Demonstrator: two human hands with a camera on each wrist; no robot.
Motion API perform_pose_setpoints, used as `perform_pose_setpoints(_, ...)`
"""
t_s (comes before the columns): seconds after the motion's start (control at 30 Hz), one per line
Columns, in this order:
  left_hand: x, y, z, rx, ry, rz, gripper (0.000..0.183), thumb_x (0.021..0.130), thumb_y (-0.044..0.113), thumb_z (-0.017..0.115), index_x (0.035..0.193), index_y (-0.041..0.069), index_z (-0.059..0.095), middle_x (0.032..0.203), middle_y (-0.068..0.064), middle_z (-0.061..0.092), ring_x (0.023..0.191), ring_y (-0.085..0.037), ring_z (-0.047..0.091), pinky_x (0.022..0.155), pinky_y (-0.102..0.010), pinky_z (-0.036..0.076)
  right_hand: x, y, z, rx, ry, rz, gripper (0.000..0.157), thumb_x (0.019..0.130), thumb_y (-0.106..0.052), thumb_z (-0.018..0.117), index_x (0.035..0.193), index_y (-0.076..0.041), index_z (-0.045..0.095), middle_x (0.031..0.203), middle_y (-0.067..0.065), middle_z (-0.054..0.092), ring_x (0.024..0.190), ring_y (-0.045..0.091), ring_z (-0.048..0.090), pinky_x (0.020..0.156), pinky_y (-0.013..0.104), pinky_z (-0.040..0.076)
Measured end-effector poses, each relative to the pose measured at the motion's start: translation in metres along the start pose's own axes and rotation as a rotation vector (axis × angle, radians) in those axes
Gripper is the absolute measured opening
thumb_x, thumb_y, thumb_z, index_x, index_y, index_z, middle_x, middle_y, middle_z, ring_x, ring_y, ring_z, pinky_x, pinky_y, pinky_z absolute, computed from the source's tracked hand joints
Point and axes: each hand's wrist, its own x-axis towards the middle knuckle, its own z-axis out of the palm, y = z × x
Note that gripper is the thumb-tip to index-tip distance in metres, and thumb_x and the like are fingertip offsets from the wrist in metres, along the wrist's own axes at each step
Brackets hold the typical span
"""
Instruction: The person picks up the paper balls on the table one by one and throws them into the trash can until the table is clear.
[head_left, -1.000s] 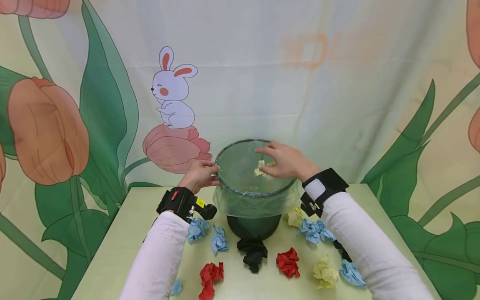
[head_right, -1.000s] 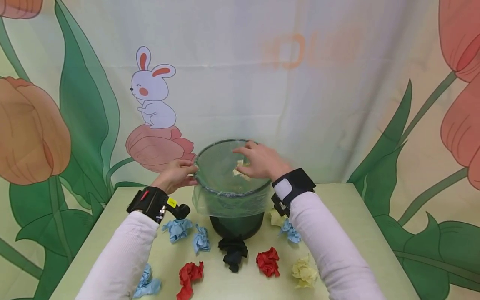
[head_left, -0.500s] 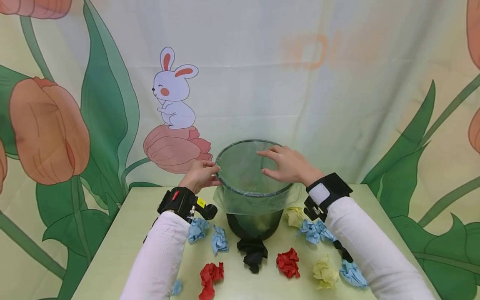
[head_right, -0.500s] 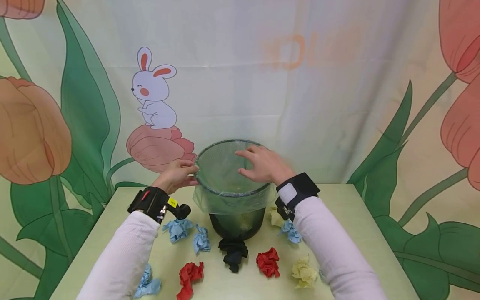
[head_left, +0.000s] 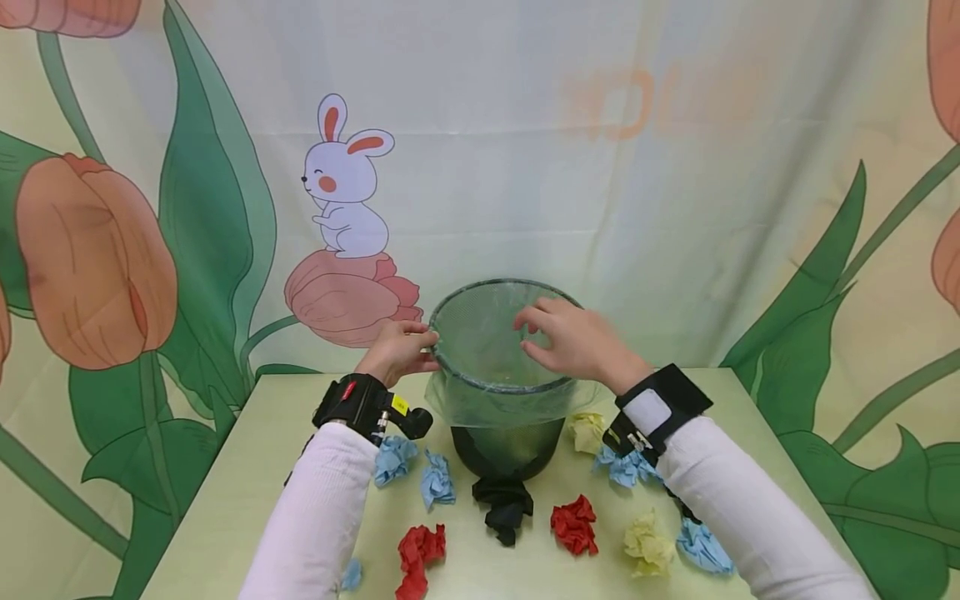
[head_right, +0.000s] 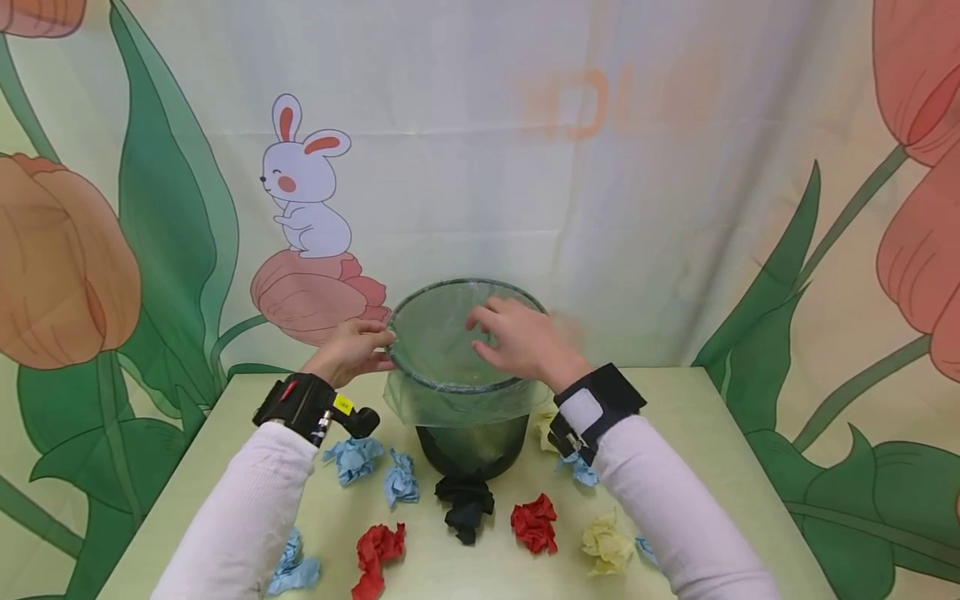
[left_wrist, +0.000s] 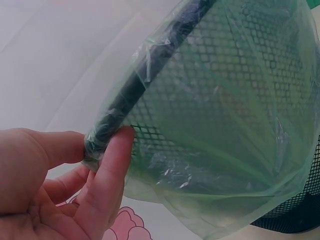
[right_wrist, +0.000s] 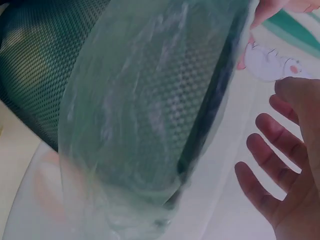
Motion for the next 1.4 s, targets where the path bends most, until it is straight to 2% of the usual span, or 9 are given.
perform_pose_setpoints(0.23,0.001,0.0,0.0,0.007,0.013,-0.006,0.043,0.095,0.016,0.052,0.133,0.0,0.039,0.106,-0.012,0.047,0.077,-0.018,0.059,0.069,-0.025,0.056,-0.01,-0.016,0.002,0.009,0.066,-0.108,0.006,0.087,-0.015,0.061,0.093,-0.014,0.059,0.086,0.001,0.055,0.074,0.013,0.053,0.06,0.024,0.044)
perform_pose_setpoints(0.37,0.001,0.0,-0.001,0.009,0.015,-0.009,0.042,0.095,0.016,0.052,0.132,0.0,0.04,0.105,-0.011,0.047,0.078,-0.018,0.059,0.069,-0.025,0.056,-0.016,-0.025,0.005,-0.03,0.135,-0.182,0.006,0.085,-0.013,0.063,0.087,-0.016,0.058,0.082,-0.001,0.054,0.07,0.012,0.051,0.058,0.023,0.043)
perform_pose_setpoints(0.67,0.002,-0.001,-0.001,0.006,0.012,-0.012,0.043,0.095,0.016,0.052,0.133,0.001,0.039,0.108,-0.012,0.048,0.077,-0.018,0.059,0.069,-0.025,0.056,-0.037,-0.041,0.016,-0.076,0.259,-0.29,0.007,0.083,-0.015,0.066,0.085,-0.017,0.059,0.078,-0.003,0.054,0.065,0.011,0.05,0.051,0.02,0.04)
perform_pose_setpoints(0.87,0.003,-0.002,0.0,0.006,0.025,-0.008,0.041,0.094,0.015,0.052,0.131,0.001,0.041,0.108,-0.012,0.048,0.078,-0.018,0.059,0.069,-0.025,0.056,-0.049,-0.046,0.032,-0.066,0.314,-0.324,0.013,0.079,-0.015,0.07,0.088,-0.017,0.06,0.078,-0.004,0.053,0.063,0.01,0.05,0.046,0.017,0.033)
perform_pose_setpoints(1.0,0.003,-0.002,0.001,0.002,0.022,-0.004,0.041,0.095,0.015,0.051,0.131,0.0,0.041,0.107,-0.012,0.048,0.077,-0.018,0.059,0.069,-0.025,0.056,-0.058,-0.047,0.042,-0.051,0.293,-0.314,0.017,0.078,-0.019,0.071,0.093,-0.018,0.063,0.08,-0.006,0.055,0.065,0.009,0.052,0.044,0.014,0.031)
perform_pose_setpoints(1.2,0.002,-0.002,0.001,-0.005,0.023,-0.001,0.041,0.095,0.015,0.051,0.131,0.0,0.041,0.107,-0.012,0.047,0.077,-0.018,0.059,0.069,-0.025,0.056,-0.073,-0.047,0.058,-0.011,0.179,-0.241,0.02,0.081,-0.023,0.069,0.1,-0.021,0.064,0.087,-0.007,0.058,0.072,0.007,0.056,0.049,0.015,0.04)
perform_pose_setpoints(1.4,0.003,-0.003,0.001,-0.006,0.023,0.001,0.041,0.095,0.015,0.051,0.131,0.0,0.041,0.108,-0.012,0.047,0.078,-0.018,0.059,0.07,-0.026,0.056,-0.086,-0.048,0.075,-0.005,0.087,-0.191,0.024,0.083,-0.031,0.067,0.106,-0.024,0.064,0.092,-0.006,0.059,0.075,0.008,0.056,0.052,0.016,0.042)
